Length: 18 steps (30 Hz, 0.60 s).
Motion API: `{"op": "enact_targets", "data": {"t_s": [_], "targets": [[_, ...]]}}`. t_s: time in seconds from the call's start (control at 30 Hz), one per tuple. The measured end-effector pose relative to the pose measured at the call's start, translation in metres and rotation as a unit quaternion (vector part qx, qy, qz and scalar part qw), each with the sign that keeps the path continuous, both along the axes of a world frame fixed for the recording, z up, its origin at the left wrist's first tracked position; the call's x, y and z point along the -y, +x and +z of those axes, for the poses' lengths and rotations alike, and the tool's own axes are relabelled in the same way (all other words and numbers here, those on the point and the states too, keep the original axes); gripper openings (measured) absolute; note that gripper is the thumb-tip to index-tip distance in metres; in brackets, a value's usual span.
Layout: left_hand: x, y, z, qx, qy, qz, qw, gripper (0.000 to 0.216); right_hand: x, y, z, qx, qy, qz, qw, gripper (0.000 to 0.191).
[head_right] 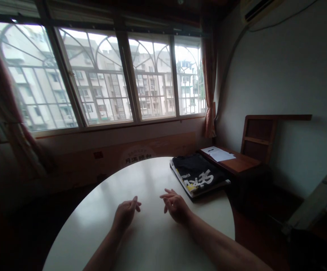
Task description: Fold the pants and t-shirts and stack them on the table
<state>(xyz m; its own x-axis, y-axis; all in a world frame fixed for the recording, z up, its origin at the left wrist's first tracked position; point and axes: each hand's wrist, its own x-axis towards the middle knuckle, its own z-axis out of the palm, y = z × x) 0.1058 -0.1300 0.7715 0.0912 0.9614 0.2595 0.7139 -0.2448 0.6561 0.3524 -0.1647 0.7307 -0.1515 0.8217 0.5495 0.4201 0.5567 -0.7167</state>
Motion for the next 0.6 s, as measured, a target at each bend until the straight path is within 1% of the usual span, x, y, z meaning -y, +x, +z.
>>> {"op": "enact_targets", "data": {"t_s": [0.13, 0.23, 0.33, 0.4, 0.5, 0.6], "targets": [[-0.0006, 0.0009, 0.0003, 0.005, -0.019, -0.014, 1.000, 0.060, 0.0032, -0.0035, 0.0048, -0.095, -0.033, 0.034, 0.994, 0.061], [-0.0026, -0.0009, 0.0003, 0.022, -0.038, -0.015, 0.999, 0.057, 0.0047, -0.0041, 0.0086, -0.154, -0.056, 0.043, 0.986, 0.057], [-0.0038, -0.0018, -0.0020, 0.053, -0.056, -0.027, 0.997, 0.055, 0.0056, -0.0040, 0.0103, -0.192, -0.081, 0.051, 0.977, 0.050], [-0.0035, -0.0009, -0.0045, 0.065, -0.059, -0.041, 0.995, 0.056, 0.0055, -0.0041, 0.0093, -0.213, -0.113, 0.055, 0.969, 0.046], [-0.0017, 0.0023, -0.0075, 0.060, -0.033, -0.063, 0.996, 0.058, 0.0047, -0.0043, 0.0059, -0.262, -0.174, 0.068, 0.947, 0.044], [0.0007, 0.0060, -0.0078, 0.054, -0.005, -0.093, 0.994, 0.058, 0.0049, -0.0039, 0.0042, -0.326, -0.202, 0.107, 0.917, 0.050]]}}
